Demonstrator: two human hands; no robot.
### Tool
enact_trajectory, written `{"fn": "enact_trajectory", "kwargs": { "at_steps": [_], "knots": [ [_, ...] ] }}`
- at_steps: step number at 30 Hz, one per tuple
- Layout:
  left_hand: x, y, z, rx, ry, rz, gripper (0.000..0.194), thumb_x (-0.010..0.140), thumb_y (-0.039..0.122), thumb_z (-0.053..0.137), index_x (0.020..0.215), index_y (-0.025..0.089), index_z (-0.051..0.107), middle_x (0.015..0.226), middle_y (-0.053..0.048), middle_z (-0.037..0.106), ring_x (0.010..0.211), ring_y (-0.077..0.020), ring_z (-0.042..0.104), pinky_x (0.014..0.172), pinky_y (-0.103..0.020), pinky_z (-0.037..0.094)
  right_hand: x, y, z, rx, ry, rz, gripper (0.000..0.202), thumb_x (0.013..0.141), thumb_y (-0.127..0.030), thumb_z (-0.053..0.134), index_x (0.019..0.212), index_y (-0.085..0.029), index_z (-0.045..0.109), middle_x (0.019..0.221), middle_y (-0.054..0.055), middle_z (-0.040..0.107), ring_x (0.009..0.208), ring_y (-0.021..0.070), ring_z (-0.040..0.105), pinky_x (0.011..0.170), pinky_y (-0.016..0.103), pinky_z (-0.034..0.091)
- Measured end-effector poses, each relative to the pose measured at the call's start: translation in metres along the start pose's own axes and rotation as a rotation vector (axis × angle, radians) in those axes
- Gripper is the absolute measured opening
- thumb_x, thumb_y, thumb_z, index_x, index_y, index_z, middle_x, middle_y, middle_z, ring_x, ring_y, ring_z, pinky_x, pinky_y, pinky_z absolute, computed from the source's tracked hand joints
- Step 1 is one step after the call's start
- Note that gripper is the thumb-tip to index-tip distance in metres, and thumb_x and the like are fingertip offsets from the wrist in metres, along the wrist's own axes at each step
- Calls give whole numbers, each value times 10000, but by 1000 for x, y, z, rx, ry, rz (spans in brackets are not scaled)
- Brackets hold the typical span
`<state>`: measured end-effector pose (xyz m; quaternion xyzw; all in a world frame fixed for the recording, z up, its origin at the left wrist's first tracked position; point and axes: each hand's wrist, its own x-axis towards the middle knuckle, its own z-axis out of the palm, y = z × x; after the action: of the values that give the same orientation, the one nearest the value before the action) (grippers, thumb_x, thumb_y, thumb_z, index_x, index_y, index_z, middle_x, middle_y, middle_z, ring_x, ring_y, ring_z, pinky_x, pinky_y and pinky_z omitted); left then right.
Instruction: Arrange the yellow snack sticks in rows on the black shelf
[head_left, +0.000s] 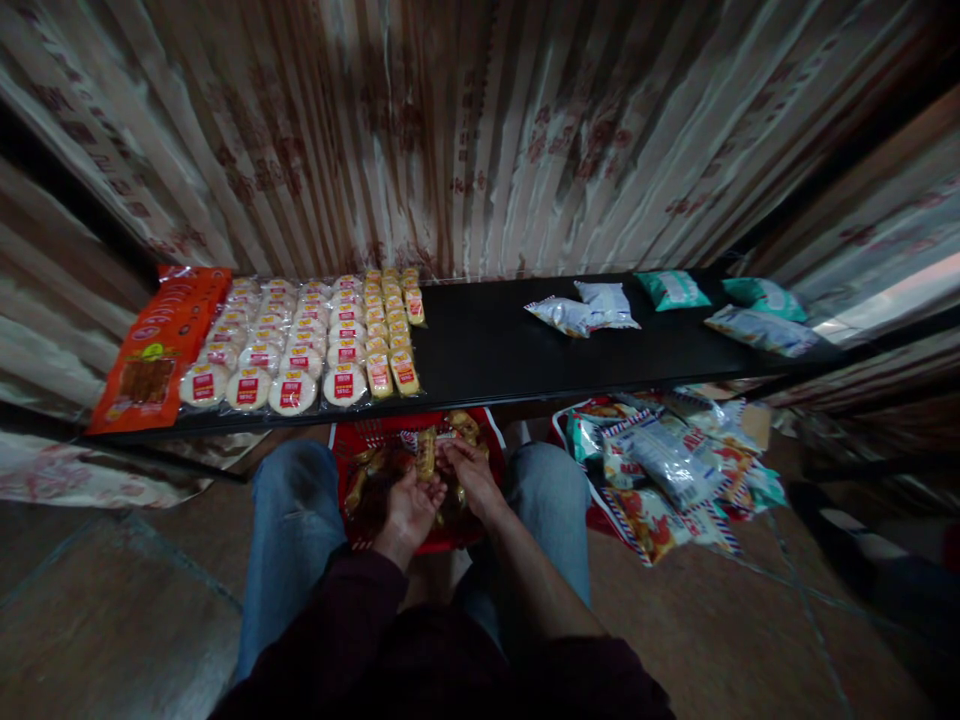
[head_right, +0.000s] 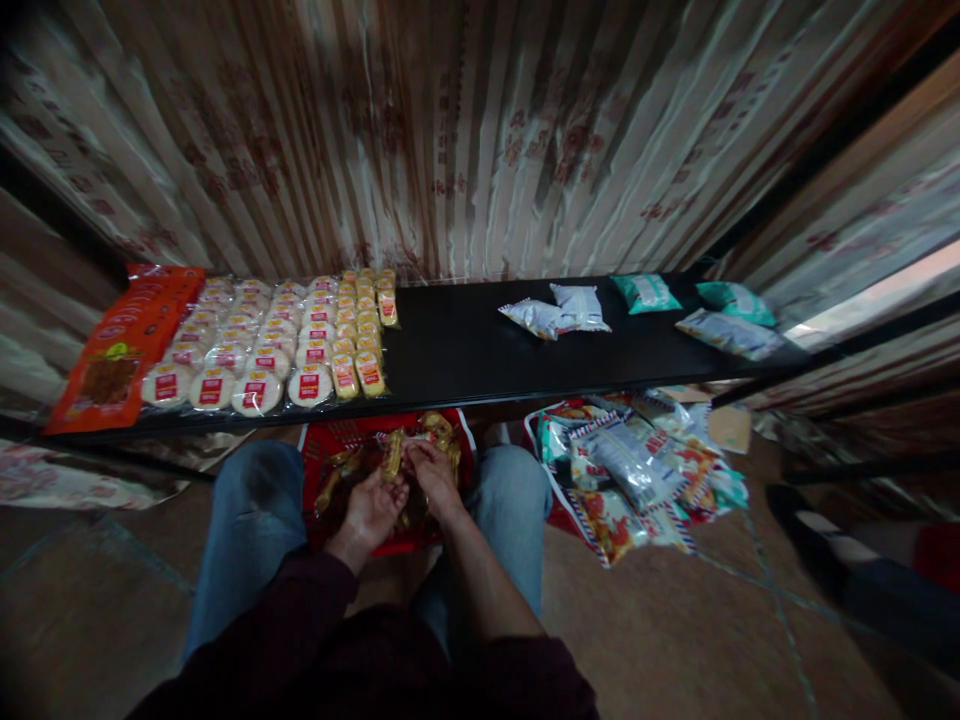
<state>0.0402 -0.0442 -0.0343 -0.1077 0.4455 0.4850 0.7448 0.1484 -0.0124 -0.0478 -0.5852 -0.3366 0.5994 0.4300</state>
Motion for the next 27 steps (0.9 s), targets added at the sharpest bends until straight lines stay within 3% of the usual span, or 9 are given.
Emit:
{"fn": "enact_trajectory", "kwargs": {
  "at_steps": [12,18,22,27],
  "knots": [
    [3,1,-2,-27,34,-23,260,907,169,378,740,144,576,582,-37,575,545,-120,586,603,-244,496,1,3,2,-111,-9,-46,241,760,-431,583,872,-234,668,807,24,708,744,176,643,736,299,517],
    [7,-4,-1,95,92,63,209,909,198,414,804,142,586,658,-41,598,596,-119,597,631,-240,500,-1,1,-1,-335,-1,-91,272,791,-423,539,943,-231,660,751,21,679,694,187,629,663,300,499],
    [16,-13,-8,290,197,229,192,869,224,506,1041,200,590,872,-27,646,629,-99,584,606,-223,482,-2,-2,-1,-498,21,-131,273,788,-362,571,1021,-247,656,783,19,690,733,195,641,724,313,493],
    [27,-19,-21,591,226,380,359,869,317,517,1223,258,532,1234,-61,601,957,-148,619,715,-228,487,-3,-3,1,-581,-52,-154,251,834,-322,533,1024,-213,655,921,68,710,852,215,664,817,331,489]
  ]
}}
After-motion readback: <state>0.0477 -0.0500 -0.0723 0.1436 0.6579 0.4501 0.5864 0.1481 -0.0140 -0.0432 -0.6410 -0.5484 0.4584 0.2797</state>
